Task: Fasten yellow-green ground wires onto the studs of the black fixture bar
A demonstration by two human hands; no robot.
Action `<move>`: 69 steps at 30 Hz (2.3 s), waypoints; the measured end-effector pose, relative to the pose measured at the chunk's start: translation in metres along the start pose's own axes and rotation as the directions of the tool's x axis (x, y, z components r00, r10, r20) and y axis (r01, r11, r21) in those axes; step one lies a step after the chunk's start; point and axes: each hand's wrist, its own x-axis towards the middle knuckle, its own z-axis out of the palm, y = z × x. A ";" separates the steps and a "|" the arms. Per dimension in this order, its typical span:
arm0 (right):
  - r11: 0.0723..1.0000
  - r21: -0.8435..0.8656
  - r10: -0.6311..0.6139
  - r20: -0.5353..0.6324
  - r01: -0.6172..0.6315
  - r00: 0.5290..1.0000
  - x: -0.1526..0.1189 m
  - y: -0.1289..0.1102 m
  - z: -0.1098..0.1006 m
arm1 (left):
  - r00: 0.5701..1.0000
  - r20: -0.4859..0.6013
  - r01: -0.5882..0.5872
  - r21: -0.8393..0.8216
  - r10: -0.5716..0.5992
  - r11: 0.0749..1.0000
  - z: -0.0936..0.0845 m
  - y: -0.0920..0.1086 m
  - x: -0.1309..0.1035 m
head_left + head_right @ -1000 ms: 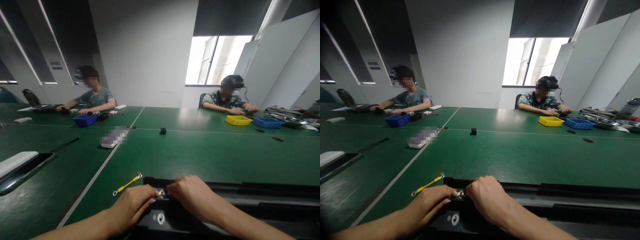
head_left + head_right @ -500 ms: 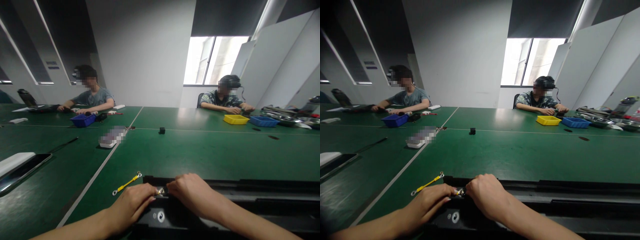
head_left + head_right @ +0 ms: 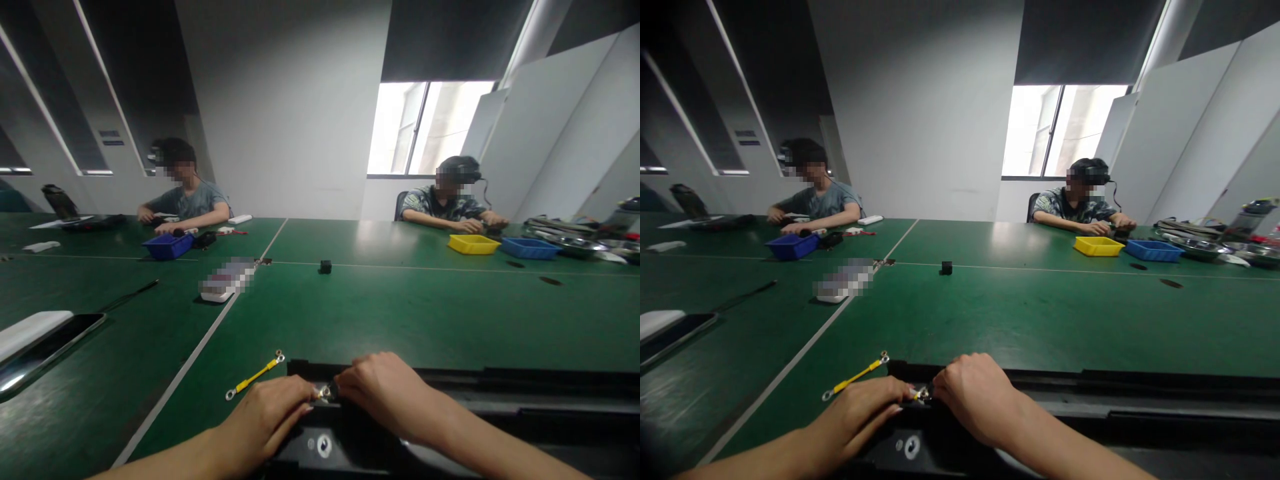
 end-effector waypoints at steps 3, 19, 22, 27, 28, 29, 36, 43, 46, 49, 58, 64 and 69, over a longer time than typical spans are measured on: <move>1.000 -0.012 0.002 0.003 -0.002 1.000 0.000 0.000 0.001 | 1.000 -0.003 -0.003 0.009 0.003 1.000 0.000 0.000 0.000; 0.999 -0.037 -0.014 -0.015 0.013 1.000 0.000 0.000 0.003 | 1.000 0.010 0.005 -0.010 -0.005 1.000 -0.001 0.001 0.000; 0.999 -0.035 -0.014 -0.017 0.013 1.000 0.000 0.001 0.003 | 1.000 0.014 0.009 -0.005 -0.009 1.000 0.000 0.001 0.000; 1.000 0.012 -0.012 -0.003 0.012 1.000 0.001 0.003 0.001 | 1.000 0.007 0.003 0.002 -0.003 1.000 0.000 0.000 -0.001; 1.000 0.017 -0.013 -0.002 0.013 1.000 0.001 0.003 0.001 | 1.000 0.008 0.002 0.004 -0.002 1.000 0.000 -0.001 -0.002; 1.000 0.020 -0.014 -0.003 0.014 1.000 0.001 0.004 0.001 | 1.000 0.007 -0.002 0.004 0.002 1.000 0.001 -0.001 -0.002; 0.999 0.033 -0.014 -0.004 0.014 1.000 0.003 0.005 0.003 | 1.000 0.009 0.007 -0.024 -0.007 1.000 -0.002 0.001 0.000; 1.000 -0.017 -0.020 -0.023 0.020 1.000 0.001 0.004 0.003 | 0.999 0.027 0.018 -0.035 -0.017 0.999 -0.002 0.002 0.000; 0.999 -0.030 -0.021 -0.027 0.020 0.999 0.001 0.003 0.003 | 1.000 0.016 0.010 -0.028 -0.009 1.000 -0.001 0.001 0.000; 0.999 -0.049 -0.022 -0.027 0.021 0.999 0.001 0.003 0.003 | 1.000 0.013 0.009 -0.026 -0.008 1.000 -0.001 0.001 0.000; 0.997 -0.066 -0.035 -0.017 0.033 0.999 0.001 0.002 0.002 | 1.000 -0.012 -0.009 -0.008 0.009 1.000 -0.001 0.002 0.000; 0.998 -0.066 -0.026 -0.024 0.024 0.999 0.001 0.001 0.002 | 1.000 0.009 -0.002 -0.009 0.002 1.000 -0.002 0.002 0.000; 0.997 -0.061 -0.048 -0.045 0.045 0.998 0.001 0.003 0.003 | 1.000 0.002 0.016 -0.007 -0.016 1.000 -0.001 0.003 -0.001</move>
